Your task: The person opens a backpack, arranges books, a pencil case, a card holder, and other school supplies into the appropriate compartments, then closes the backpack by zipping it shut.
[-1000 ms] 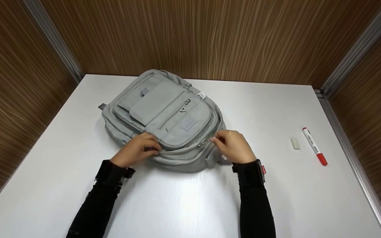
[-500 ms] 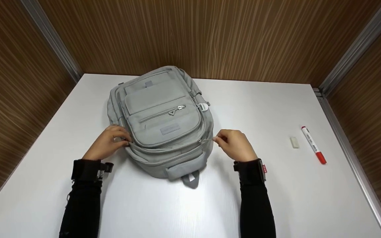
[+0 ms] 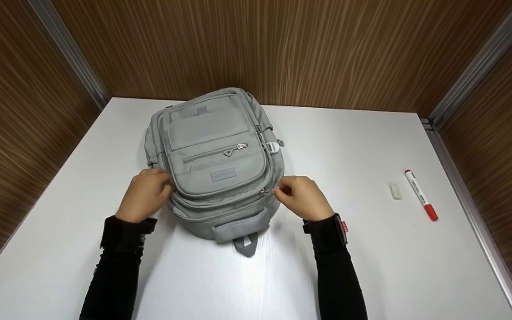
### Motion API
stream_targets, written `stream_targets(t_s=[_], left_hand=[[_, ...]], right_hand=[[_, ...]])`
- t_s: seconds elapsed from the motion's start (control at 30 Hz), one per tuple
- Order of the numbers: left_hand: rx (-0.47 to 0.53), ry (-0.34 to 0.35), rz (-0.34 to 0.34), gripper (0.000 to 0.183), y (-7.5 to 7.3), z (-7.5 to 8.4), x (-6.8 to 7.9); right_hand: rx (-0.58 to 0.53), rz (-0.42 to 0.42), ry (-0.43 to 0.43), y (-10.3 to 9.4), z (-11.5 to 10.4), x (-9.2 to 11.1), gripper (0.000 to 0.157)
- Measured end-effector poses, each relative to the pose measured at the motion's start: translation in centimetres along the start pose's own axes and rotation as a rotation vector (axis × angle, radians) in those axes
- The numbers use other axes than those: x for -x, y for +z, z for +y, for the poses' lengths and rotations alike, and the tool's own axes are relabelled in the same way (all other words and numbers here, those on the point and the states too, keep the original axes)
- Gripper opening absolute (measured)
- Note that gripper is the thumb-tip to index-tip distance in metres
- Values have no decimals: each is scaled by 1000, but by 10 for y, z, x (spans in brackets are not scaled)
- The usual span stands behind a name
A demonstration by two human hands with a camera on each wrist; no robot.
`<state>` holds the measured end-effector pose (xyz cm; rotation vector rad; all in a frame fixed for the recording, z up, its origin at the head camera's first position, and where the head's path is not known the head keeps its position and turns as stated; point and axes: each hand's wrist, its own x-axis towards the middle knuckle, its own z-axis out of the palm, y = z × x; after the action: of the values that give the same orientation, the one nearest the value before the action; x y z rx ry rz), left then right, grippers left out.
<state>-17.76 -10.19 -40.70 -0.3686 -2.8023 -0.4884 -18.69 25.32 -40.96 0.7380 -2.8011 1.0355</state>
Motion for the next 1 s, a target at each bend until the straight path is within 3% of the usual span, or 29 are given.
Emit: stream_targets(t_s=[0.07, 0.13, 0.27, 0.33, 0.47, 0.57, 0.77, 1.0], left_hand=[[-17, 29, 56, 11, 0, 24, 2], [-29, 112, 85, 10, 7, 51, 5], [-135, 337, 65, 12, 36, 101, 15], [-246, 389, 76, 20, 51, 118, 19], [-384, 333, 163, 31, 70, 138, 17], [-399, 277, 210, 28, 75, 145, 11], [-398, 213, 195, 17, 80, 149, 0], [-396, 183, 197, 12, 87, 151, -5]], right_hand=[[-8, 1, -29, 2, -4, -1, 16], [-14, 0, -61, 4, -7, -2, 16], [-28, -11, -97, 9, -11, -2, 18], [-35, -13, -99, 11, -11, -3, 20], [-40, -15, -111, 14, -13, -4, 20], [-38, -17, -125, 16, -13, -5, 20], [-58, -41, -140, 20, -15, -6, 22], [-93, -63, -138, 18, -16, -5, 20]])
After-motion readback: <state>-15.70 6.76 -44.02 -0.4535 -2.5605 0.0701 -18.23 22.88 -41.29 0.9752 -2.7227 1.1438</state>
